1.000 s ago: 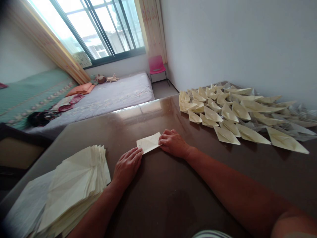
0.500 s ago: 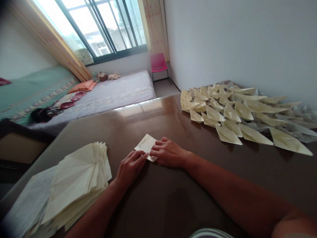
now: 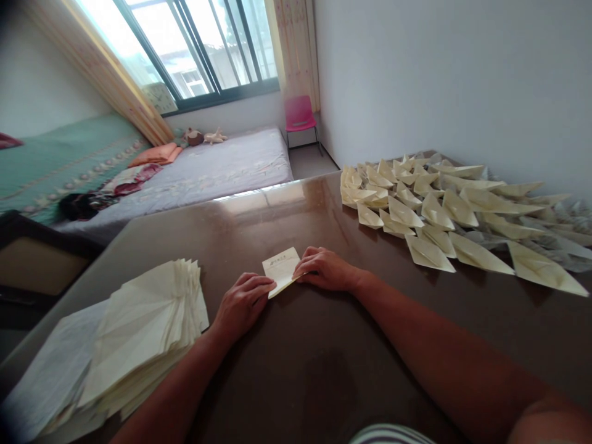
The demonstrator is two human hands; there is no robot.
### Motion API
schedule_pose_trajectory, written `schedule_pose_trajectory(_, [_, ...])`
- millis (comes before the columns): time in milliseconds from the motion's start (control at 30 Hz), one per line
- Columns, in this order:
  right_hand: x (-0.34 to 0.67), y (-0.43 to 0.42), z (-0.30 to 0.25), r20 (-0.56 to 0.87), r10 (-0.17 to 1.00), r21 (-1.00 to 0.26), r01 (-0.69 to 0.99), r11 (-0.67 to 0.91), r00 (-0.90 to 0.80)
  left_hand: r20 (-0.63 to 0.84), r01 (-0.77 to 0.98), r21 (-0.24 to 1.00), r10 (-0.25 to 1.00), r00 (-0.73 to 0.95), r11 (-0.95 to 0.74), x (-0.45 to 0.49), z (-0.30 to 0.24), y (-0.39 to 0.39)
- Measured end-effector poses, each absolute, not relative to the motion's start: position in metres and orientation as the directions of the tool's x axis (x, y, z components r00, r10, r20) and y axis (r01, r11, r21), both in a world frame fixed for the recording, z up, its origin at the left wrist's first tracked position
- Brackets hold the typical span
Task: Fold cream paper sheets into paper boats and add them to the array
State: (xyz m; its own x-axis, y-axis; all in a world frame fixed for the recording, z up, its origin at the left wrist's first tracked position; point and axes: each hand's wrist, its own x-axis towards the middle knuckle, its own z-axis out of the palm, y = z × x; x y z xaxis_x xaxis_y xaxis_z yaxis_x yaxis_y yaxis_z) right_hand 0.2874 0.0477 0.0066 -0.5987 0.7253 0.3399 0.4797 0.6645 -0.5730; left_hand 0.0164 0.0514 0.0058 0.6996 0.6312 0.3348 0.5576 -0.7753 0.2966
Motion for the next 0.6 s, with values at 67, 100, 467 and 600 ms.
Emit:
schedule_pose_trajectory(67, [0.287, 0.048, 0.005, 0.328, 0.754, -0.613, 0.48, 0.628, -0.569, 0.332, 0.569, 0.329, 0.656, 0.677, -0.754, 0.016, 0.004, 0.052])
schedule_pose_trajectory(100, [0.287, 0.049, 0.003, 0.32, 0.773, -0.63, 0.487, 0.605, -0.548, 0.334, 0.575, 0.347, 0.67, 0.662, -0.741, 0.016, 0.003, 0.052])
schedule_pose_trajectory(467, [0.275, 0.051, -0.004, 0.206, 0.936, -0.677, 0.65, 0.346, -0.285, 0.255, 0.626, 0.629, 0.883, 0.394, -0.461, 0.022, 0.0, 0.052])
schedule_pose_trajectory(600, [0.268, 0.053, -0.001, 0.135, 0.97, -0.627, 0.741, 0.242, -0.202, 0.249, 0.602, 0.664, 0.891, 0.38, -0.443, 0.025, -0.001, 0.055])
